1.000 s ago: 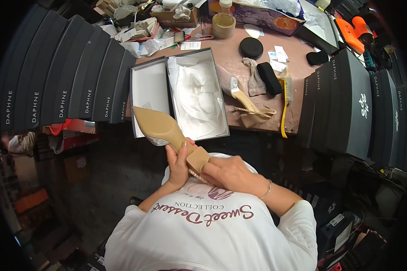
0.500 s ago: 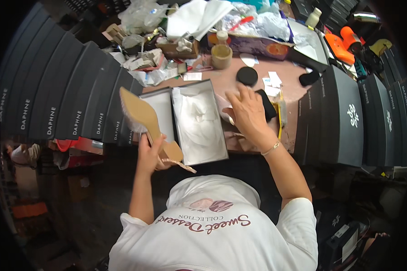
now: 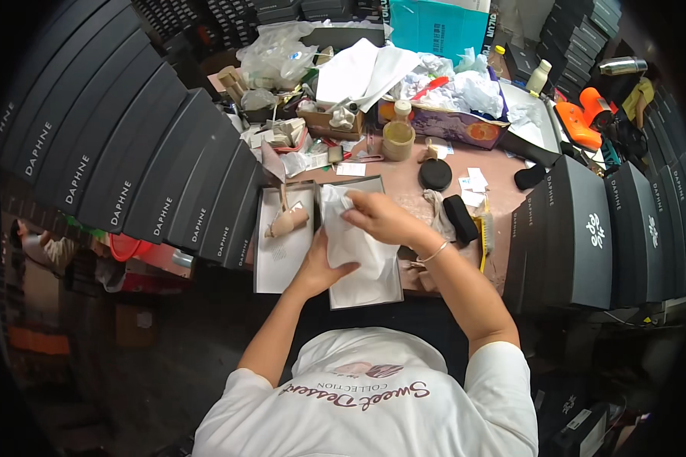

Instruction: The recorder is packing high-heeled shoes into boxes, including wrapping them in tissue paper and checking their quality.

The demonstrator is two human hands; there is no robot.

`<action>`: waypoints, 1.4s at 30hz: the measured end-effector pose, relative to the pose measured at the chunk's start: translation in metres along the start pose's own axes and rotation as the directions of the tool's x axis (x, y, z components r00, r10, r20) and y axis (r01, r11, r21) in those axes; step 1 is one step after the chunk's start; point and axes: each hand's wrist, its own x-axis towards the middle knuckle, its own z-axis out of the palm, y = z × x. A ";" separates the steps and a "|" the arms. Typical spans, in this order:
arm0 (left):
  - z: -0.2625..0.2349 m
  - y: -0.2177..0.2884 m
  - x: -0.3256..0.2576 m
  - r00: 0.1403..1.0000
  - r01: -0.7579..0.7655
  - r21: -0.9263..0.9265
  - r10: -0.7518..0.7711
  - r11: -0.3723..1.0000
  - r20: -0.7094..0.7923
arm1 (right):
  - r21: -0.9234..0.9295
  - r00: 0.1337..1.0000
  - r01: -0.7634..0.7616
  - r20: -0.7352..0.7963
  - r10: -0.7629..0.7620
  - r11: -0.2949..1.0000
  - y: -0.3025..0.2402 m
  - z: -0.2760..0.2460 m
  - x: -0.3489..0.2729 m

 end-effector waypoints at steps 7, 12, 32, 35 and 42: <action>0.002 -0.002 0.011 0.977 0.204 -0.830 -0.162 0.519 0.139 | 0.692 0.897 0.334 -0.442 0.011 0.640 0.021 -0.051 -0.013; 0.001 -0.003 -0.007 0.975 0.185 -0.896 -0.189 0.403 0.116 | 0.374 0.928 0.271 -0.347 -0.137 0.887 0.043 0.024 -0.050; -0.054 -0.013 -0.035 0.928 0.203 -0.344 -0.292 0.917 -0.230 | -0.388 0.959 -0.077 -0.281 -0.038 0.918 0.088 -0.006 -0.121; -0.036 0.005 -0.017 0.965 0.066 -0.212 -0.116 0.975 -0.234 | -0.606 0.941 -0.327 -0.137 0.310 0.725 0.108 -0.004 -0.128; -0.029 0.027 0.003 0.995 0.043 0.023 -0.041 0.999 -0.095 | 0.015 0.928 -0.364 0.088 0.361 0.931 0.128 -0.008 -0.157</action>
